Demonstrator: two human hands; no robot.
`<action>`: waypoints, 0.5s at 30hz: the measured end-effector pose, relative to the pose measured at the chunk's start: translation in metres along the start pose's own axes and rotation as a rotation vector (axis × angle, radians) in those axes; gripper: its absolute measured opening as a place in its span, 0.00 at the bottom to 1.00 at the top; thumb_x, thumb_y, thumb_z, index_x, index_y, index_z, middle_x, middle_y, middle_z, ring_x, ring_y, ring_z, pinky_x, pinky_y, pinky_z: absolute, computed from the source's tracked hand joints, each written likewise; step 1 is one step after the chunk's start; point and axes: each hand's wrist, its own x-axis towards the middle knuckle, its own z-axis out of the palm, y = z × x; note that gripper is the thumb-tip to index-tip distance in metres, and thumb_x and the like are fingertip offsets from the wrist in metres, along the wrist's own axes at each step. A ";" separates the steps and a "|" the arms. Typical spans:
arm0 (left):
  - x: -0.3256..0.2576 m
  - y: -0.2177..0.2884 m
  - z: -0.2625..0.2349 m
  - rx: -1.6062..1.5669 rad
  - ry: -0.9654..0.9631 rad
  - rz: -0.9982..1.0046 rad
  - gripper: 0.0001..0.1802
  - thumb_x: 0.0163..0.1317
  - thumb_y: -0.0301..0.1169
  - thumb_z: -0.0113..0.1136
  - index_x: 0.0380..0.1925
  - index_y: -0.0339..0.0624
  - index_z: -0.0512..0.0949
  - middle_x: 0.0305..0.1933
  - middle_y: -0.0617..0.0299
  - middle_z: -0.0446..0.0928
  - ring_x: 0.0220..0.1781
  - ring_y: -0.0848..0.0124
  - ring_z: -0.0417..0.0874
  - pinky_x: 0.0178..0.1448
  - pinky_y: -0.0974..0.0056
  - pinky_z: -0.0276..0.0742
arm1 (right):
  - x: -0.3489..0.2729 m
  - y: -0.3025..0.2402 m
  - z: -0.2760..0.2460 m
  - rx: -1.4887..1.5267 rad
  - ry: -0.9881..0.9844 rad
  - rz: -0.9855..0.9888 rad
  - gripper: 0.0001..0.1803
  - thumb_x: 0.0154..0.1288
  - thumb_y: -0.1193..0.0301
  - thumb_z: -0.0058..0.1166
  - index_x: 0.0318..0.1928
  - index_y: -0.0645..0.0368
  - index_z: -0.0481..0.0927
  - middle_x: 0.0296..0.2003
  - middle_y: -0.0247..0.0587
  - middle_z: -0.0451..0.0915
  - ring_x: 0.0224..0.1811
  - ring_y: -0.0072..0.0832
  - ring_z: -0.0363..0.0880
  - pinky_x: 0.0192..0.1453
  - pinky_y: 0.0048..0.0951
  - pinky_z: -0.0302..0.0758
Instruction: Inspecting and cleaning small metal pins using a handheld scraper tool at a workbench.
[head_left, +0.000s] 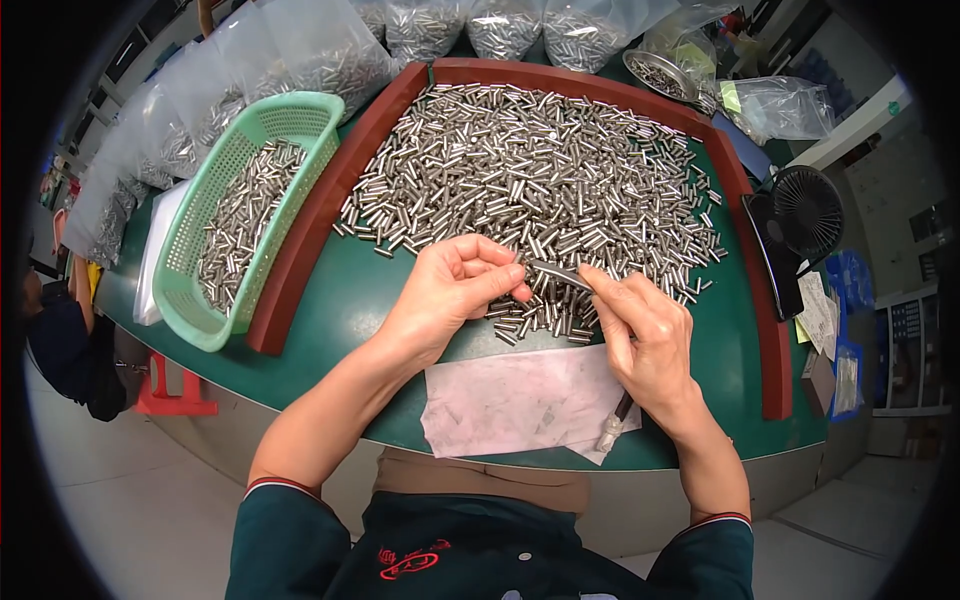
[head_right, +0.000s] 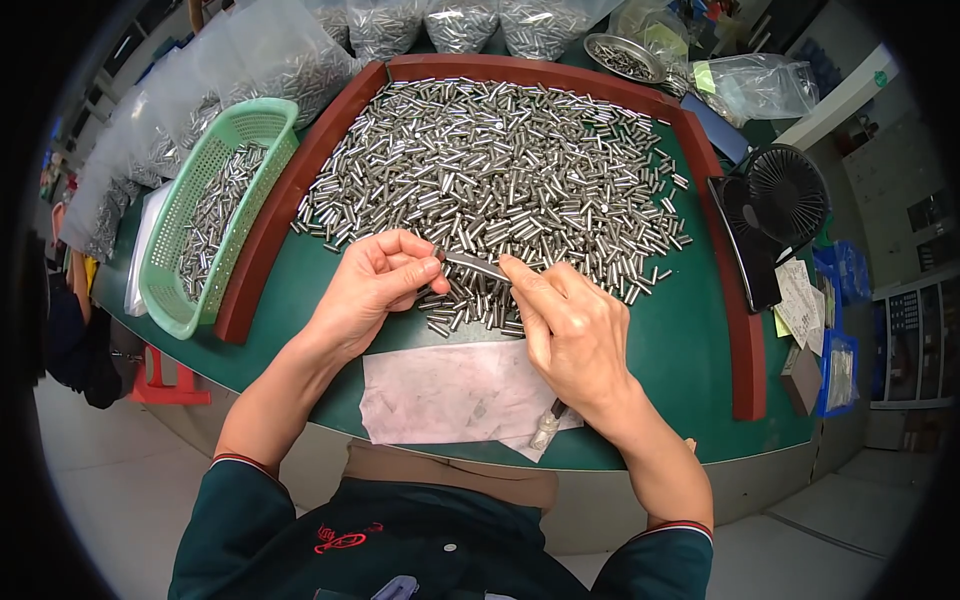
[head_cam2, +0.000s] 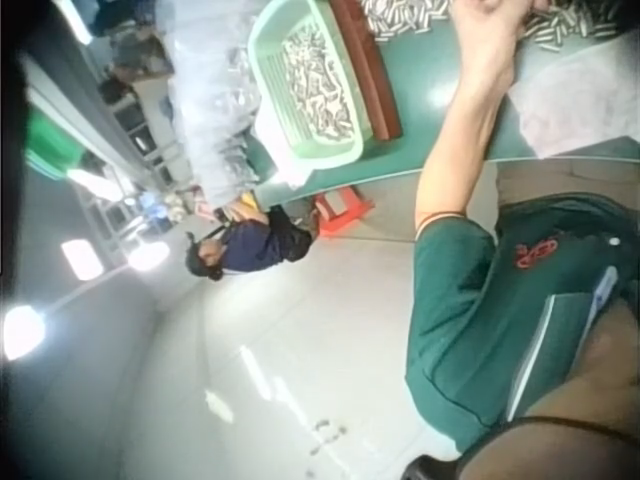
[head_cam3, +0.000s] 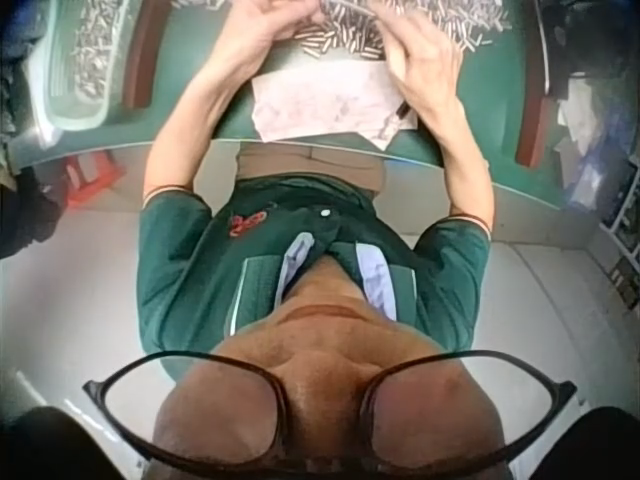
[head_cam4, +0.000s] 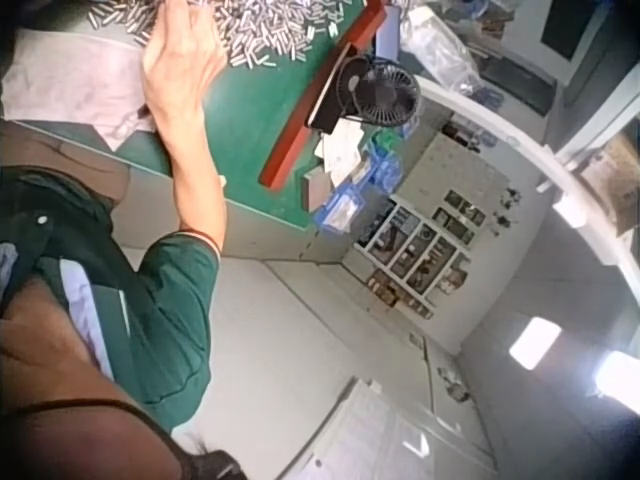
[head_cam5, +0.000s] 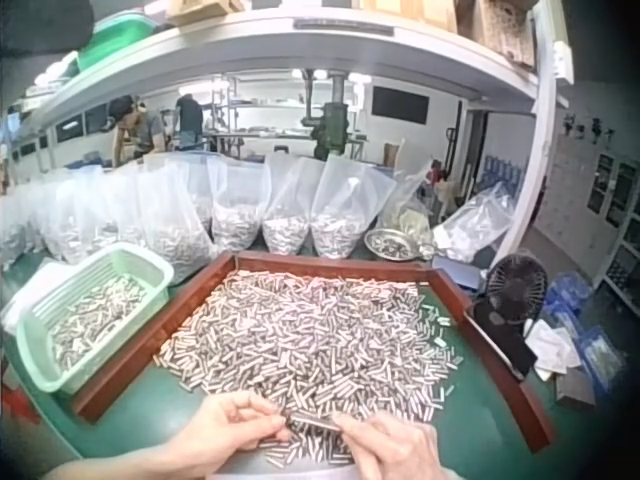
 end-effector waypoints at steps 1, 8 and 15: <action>0.000 0.000 0.000 0.000 0.000 0.000 0.07 0.54 0.30 0.57 0.30 0.41 0.72 0.25 0.63 0.78 0.23 0.86 0.71 0.21 0.81 0.53 | 0.000 0.000 0.000 -0.004 -0.003 -0.001 0.14 0.50 0.76 0.53 0.40 0.52 0.77 0.18 0.36 0.70 0.18 0.30 0.71 0.20 0.30 0.66; 0.000 0.004 0.004 0.049 0.061 0.037 0.06 0.52 0.23 0.57 0.29 0.34 0.71 0.27 0.57 0.77 0.30 0.75 0.78 0.35 0.74 0.72 | 0.000 0.000 0.001 -0.008 -0.010 -0.008 0.15 0.50 0.76 0.53 0.41 0.52 0.77 0.19 0.36 0.70 0.18 0.30 0.71 0.20 0.30 0.66; 0.001 -0.002 0.002 0.069 0.071 0.089 0.06 0.51 0.22 0.58 0.27 0.38 0.71 0.26 0.59 0.77 0.27 0.79 0.77 0.30 0.79 0.70 | -0.001 0.000 0.001 -0.011 -0.024 -0.014 0.14 0.50 0.76 0.53 0.41 0.53 0.77 0.18 0.36 0.70 0.17 0.31 0.71 0.20 0.30 0.66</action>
